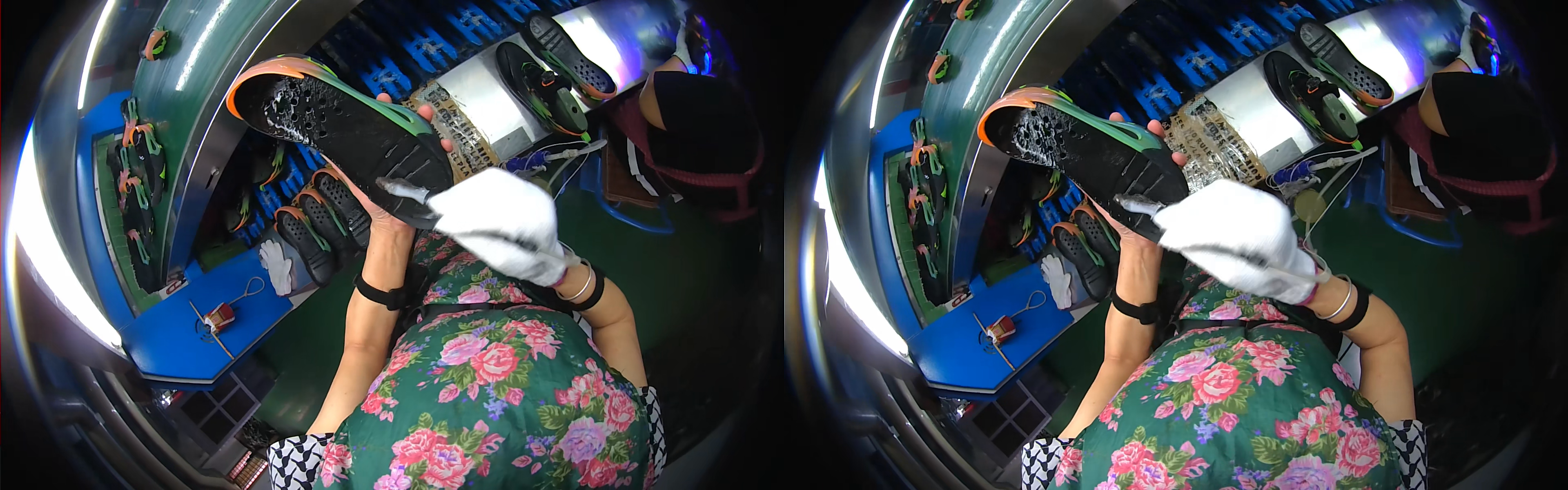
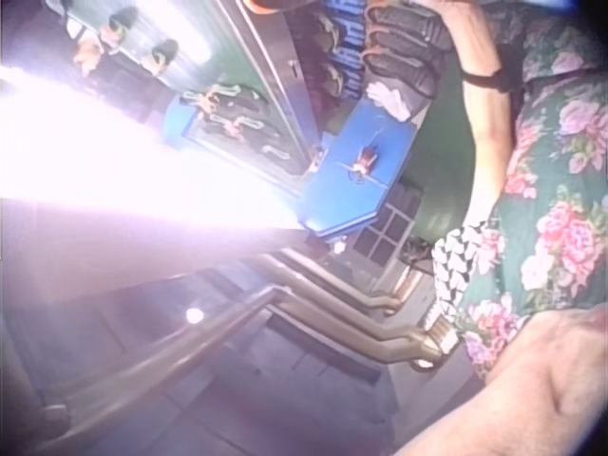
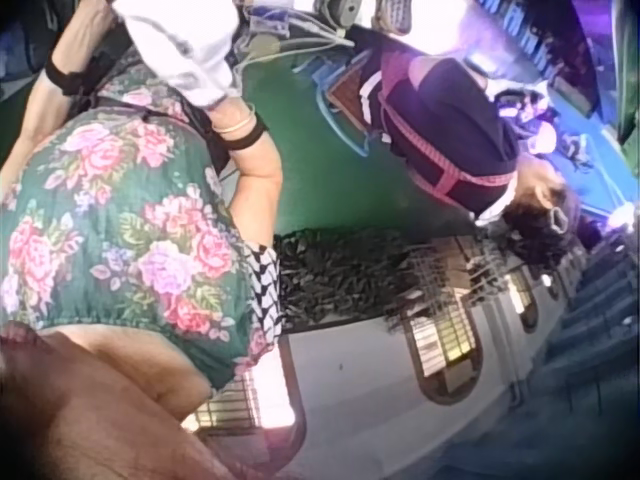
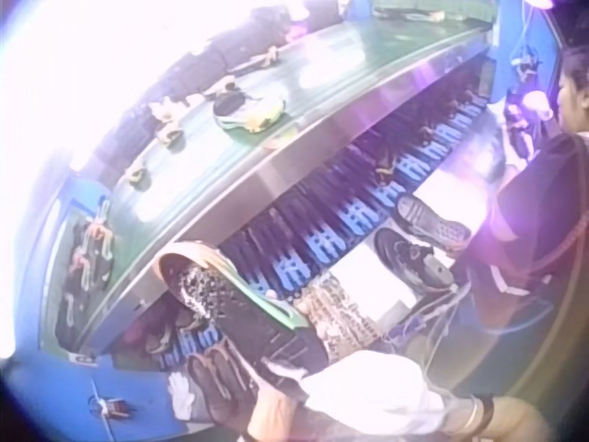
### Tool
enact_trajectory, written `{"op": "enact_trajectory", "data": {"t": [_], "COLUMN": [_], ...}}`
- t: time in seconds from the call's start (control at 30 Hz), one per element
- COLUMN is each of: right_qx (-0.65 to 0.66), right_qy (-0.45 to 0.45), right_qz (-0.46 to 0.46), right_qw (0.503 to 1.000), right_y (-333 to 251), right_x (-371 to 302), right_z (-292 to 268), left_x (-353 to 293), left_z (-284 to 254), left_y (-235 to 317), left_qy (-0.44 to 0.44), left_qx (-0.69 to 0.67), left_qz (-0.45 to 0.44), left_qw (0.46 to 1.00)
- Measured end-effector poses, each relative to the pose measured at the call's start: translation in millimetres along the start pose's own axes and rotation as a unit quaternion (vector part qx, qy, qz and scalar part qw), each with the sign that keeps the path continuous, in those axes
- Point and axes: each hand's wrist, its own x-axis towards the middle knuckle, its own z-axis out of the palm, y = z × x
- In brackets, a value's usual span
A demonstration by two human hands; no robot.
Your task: Apply glue to the undersides of shoe soles using a brush and place them on a moving conveyor belt.
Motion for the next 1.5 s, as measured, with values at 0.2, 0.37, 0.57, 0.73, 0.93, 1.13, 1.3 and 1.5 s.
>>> {"op": "enact_trajectory", "data": {"t": [0.2, 0.37, 0.57, 0.73, 0.93, 1.13, 1.3, 1.5], "right_qx": [0.185, 0.001, 0.18, 0.011, 0.169, -0.023, 0.029, -0.045], "right_qy": [-0.045, -0.044, -0.021, -0.086, -0.091, -0.119, -0.169, -0.19], "right_qz": [0.065, -0.053, 0.075, -0.076, 0.08, -0.072, -0.064, -0.099], "right_qw": [0.98, 0.998, 0.981, 0.993, 0.978, 0.99, 0.983, 0.976], "right_y": [-3.6, 6.0, 0.4, 4.4, -9.6, -4.1, -10.0, -1.6], "right_x": [-3.5, -10.3, -11.5, -16.5, -13.9, -19.5, -21.9, -16.7], "right_z": [1.9, 3.6, 4.4, 7.5, 3.6, 7.5, 6.2, -3.0], "left_x": [-4.5, -2.9, -8.3, -6.5, -11.2, -6.5, -9.2, -5.8], "left_z": [-11.2, -12.7, -10.1, -11.3, -22.2, -10.7, -18.3, -15.6], "left_y": [12.5, 14.8, 17.1, 22.7, 32.6, 42.3, 54.7, 60.1], "left_qy": [-0.016, -0.008, -0.045, -0.062, -0.055, -0.014, 0.079, 0.161], "left_qx": [0.052, 0.106, 0.059, 0.072, 0.056, 0.102, 0.133, 0.148], "left_qz": [-0.023, -0.071, -0.117, -0.129, -0.218, -0.279, -0.303, -0.309], "left_qw": [0.998, 0.992, 0.99, 0.987, 0.973, 0.955, 0.94, 0.926]}}
